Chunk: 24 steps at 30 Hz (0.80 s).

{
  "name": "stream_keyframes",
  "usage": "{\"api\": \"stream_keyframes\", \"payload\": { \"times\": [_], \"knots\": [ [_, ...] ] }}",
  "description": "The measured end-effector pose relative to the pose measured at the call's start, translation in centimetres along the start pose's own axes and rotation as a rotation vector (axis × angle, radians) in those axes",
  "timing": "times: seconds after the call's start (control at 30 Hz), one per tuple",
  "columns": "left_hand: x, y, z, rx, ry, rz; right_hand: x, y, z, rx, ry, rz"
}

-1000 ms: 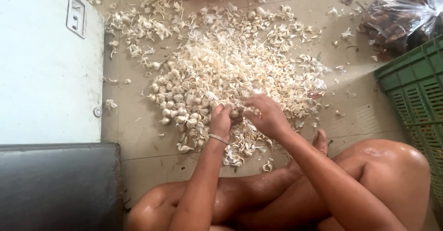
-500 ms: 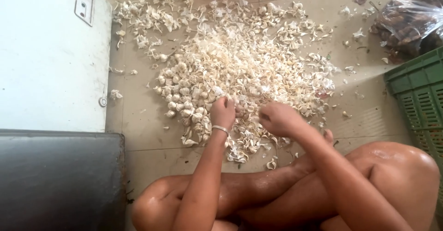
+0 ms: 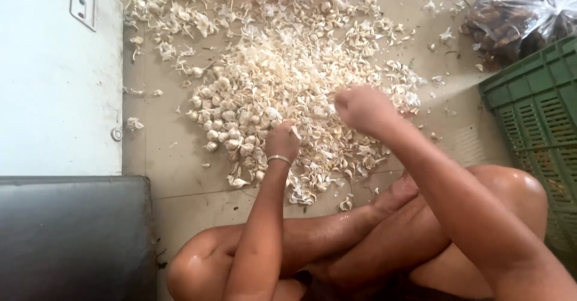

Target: The person sits on the floor and peels garlic cloves by hand, separating the skins from the cloves. A second person briefly joins to help peel some of the garlic. The peeled cloves and skins accumulate on the floor.

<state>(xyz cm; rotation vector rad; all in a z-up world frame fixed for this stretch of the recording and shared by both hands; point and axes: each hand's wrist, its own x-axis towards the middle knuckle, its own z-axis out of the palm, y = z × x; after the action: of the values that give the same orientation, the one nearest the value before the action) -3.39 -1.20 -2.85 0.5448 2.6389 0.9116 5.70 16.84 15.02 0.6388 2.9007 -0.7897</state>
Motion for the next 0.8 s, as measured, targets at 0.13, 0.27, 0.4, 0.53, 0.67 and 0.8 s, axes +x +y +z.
{"api": "stream_keyframes", "payload": {
  "times": [0.13, 0.27, 0.4, 0.53, 0.67, 0.8],
  "knots": [
    [-0.6, 2.8, -2.6, 0.112, -0.19, -0.088, -2.8, 7.5, 9.7, -0.517, -0.619, 0.161],
    [-0.9, 3.6, -2.7, 0.128, -0.206, -0.084, -4.8, 10.4, 12.9, -0.457, -0.429, 0.103],
    [-2.6, 6.7, -4.8, 0.068, -0.271, -0.182, -4.1, 5.8, 9.0, -0.421, -0.356, 0.066],
    [-2.7, 5.3, -0.9, -0.173, -0.378, 0.036, -4.2, 2.8, 6.8, 0.335, -0.177, 0.248],
    [-3.2, 4.6, 0.7, -0.449, -0.29, 0.247, -3.8, 4.3, 8.5, 0.866, -0.109, 0.157],
    [-2.9, 4.3, 0.1, -0.342, -0.333, 0.336, -3.5, 4.2, 7.9, 0.758, -0.134, 0.233]
  ]
}}
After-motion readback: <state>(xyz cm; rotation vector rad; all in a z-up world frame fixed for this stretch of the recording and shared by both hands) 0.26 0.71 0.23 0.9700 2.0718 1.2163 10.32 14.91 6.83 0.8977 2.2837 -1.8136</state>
